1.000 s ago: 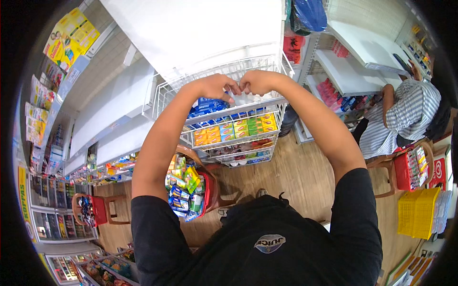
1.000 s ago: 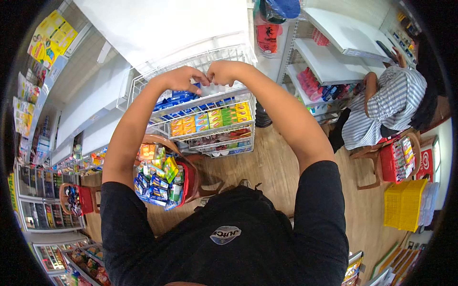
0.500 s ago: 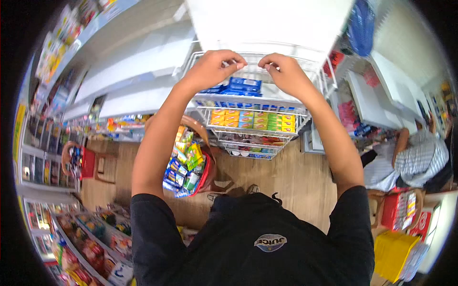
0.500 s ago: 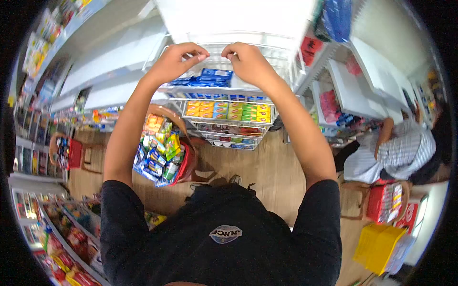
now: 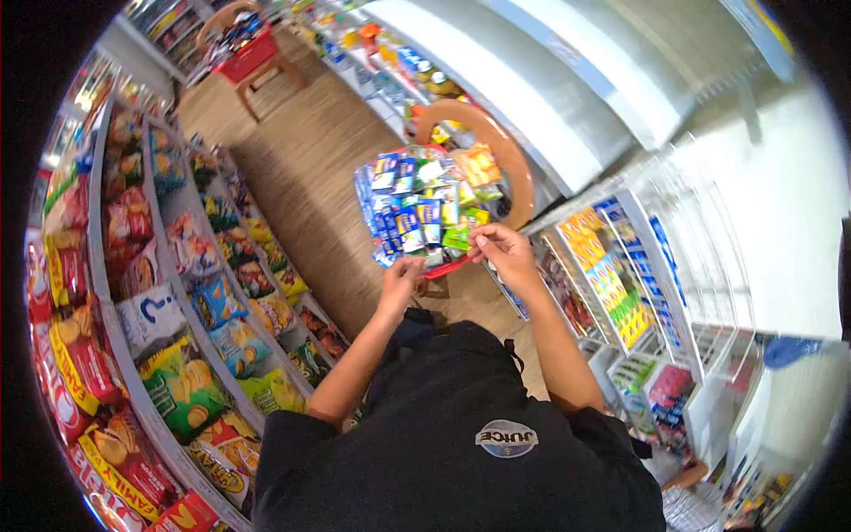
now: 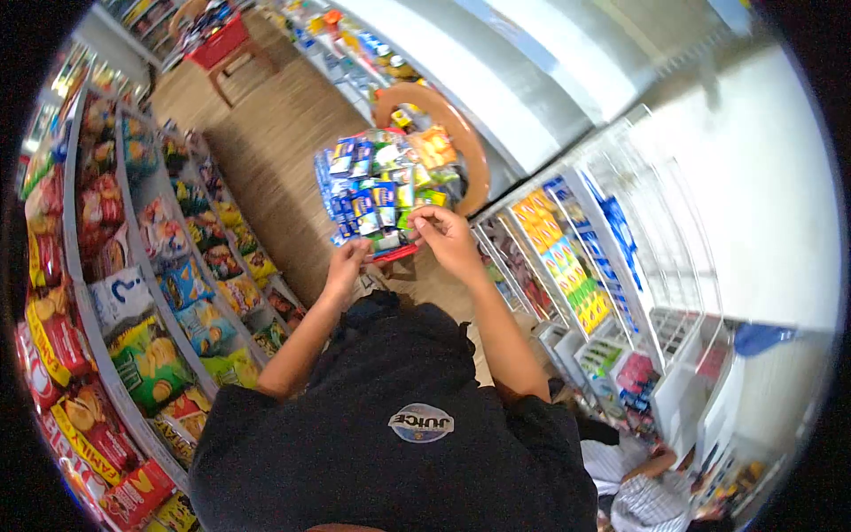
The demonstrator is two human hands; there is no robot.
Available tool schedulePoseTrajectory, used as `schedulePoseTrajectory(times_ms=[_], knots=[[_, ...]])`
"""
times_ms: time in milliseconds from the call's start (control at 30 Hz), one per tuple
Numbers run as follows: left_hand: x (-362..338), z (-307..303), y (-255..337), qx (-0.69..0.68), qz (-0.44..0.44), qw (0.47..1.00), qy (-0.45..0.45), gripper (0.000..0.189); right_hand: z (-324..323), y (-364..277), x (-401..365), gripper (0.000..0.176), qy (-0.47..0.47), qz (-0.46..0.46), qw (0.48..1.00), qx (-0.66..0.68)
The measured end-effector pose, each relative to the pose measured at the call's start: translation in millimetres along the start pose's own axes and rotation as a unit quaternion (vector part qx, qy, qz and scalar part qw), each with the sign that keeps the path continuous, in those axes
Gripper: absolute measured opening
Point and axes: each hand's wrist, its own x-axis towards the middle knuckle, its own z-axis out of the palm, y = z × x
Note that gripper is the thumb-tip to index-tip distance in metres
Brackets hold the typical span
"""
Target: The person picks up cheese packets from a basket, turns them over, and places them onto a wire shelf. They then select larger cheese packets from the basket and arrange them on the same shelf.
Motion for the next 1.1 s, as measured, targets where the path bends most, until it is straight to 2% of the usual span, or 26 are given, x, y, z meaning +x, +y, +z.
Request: schedulePoseTrajectory(times_ms=[33, 100, 133, 200, 267, 367, 400, 433, 500, 533, 567, 600, 633, 667, 733, 767, 800, 867, 933, 1000, 1033, 1100], knots=[[0.3, -18.0, -10.5, -0.011, -0.003, 1.000, 0.016, 0.025, 7.9, 18.7, 13.2, 0.016, 0.004, 0.034, 0.999, 0.022], [-5.7, -48.5, -29.4, -0.027, -0.085, 0.992, 0.084, 0.025, 19.4, 60.2, 35.3, 0.019, 0.014, 0.100, 0.994, 0.046], [-4.8, -60.2, -41.8, -0.037, -0.091, 0.990, 0.099, 0.025, 21.8, 78.3, 46.9, 0.019, -0.002, 0.111, 0.993, 0.043], [1.4, -79.6, -64.5, -0.065, -0.096, 0.985, 0.126, 0.025, 25.8, 106.7, 68.5, 0.019, -0.011, 0.193, 0.981, -0.009], [5.7, -87.3, -67.3, -0.073, -0.118, 0.980, 0.143, 0.027, 31.1, 121.1, 90.1, 0.019, -0.032, 0.205, 0.978, -0.023], [16.7, -80.9, -63.7, -0.094, -0.107, 0.972, 0.189, 0.029, 34.5, 152.2, 125.4, 0.019, -0.072, 0.230, 0.969, -0.052], [24.0, -79.9, -69.0, -0.056, -0.090, 0.973, 0.204, 0.030, 38.8, 155.7, 134.2, 0.019, -0.085, 0.237, 0.966, -0.052], [30.0, -77.4, -74.7, -0.019, -0.073, 0.973, 0.218, 0.031, 44.9, 157.5, 142.9, 0.018, -0.088, 0.222, 0.966, -0.097], [45.0, -73.3, -83.1, -0.054, -0.103, 0.965, 0.234, 0.033, 53.0, 169.6, 167.2, 0.017, -0.116, 0.158, 0.963, -0.185], [51.7, -71.7, -83.5, -0.084, -0.128, 0.960, 0.236, 0.034, 59.8, 178.0, 177.2, 0.018, -0.118, 0.040, 0.960, -0.251], [57.8, -68.9, -84.9, -0.086, -0.130, 0.957, 0.245, 0.034, 68.3, 186.7, 187.1, 0.018, -0.112, 0.004, 0.959, -0.262], [64.6, -63.3, -83.6, -0.165, -0.153, 0.943, 0.244, 0.039, 77.6, 189.8, 197.0, 0.019, -0.103, -0.032, 0.956, -0.273], [71.6, -59.1, -84.9, -0.244, -0.176, 0.923, 0.241, 0.045, 84.3, 186.6, 206.4, 0.024, -0.129, -0.017, 0.949, -0.286], [78.5, -57.3, -86.4, -0.247, -0.180, 0.920, 0.245, 0.045, 90.0, 183.4, 213.1, 0.024, -0.135, -0.013, 0.949, -0.286], [91.4, -53.1, -87.4, -0.294, -0.198, 0.909, 0.219, 0.050, 101.6, 173.4, 221.5, 0.035, -0.184, -0.115, 0.857, -0.468], [94.3, -49.1, -84.0, -0.312, -0.189, 0.902, 0.229, 0.051, 109.5, 166.3, 224.8, 0.045, -0.221, -0.048, 0.832, -0.507], [98.7, -48.2, -84.6, -0.314, -0.192, 0.900, 0.232, 0.051, 113.1, 169.6, 226.0, 0.045, -0.225, -0.046, 0.831, -0.507], [109.7, -50.3, -83.0, -0.359, -0.200, 0.885, 0.220, 0.053, 120.9, 174.7, 231.7, 0.050, -0.275, -0.114, 0.762, -0.575], [117.6, -51.6, -82.3, -0.370, -0.203, 0.878, 0.227, 0.051, 126.6, 178.4, 236.0, 0.052, -0.299, -0.097, 0.754, -0.578], [124.2, -54.7, -88.1, -0.327, -0.244, 0.885, 0.223, 0.044, 130.2, 182.0, 236.7, 0.053, -0.320, -0.083, 0.729, -0.599], [126.9, -55.7, -94.1, -0.321, -0.245, 0.885, 0.233, 0.037, 130.9, 183.0, 236.1, 0.051, -0.315, -0.089, 0.729, -0.602], [131.5, -56.3, -102.1, -0.349, -0.244, 0.872, 0.241, 0.037, 130.6, 183.4, 235.6, 0.049, -0.314, -0.087, 0.733, -0.597]])
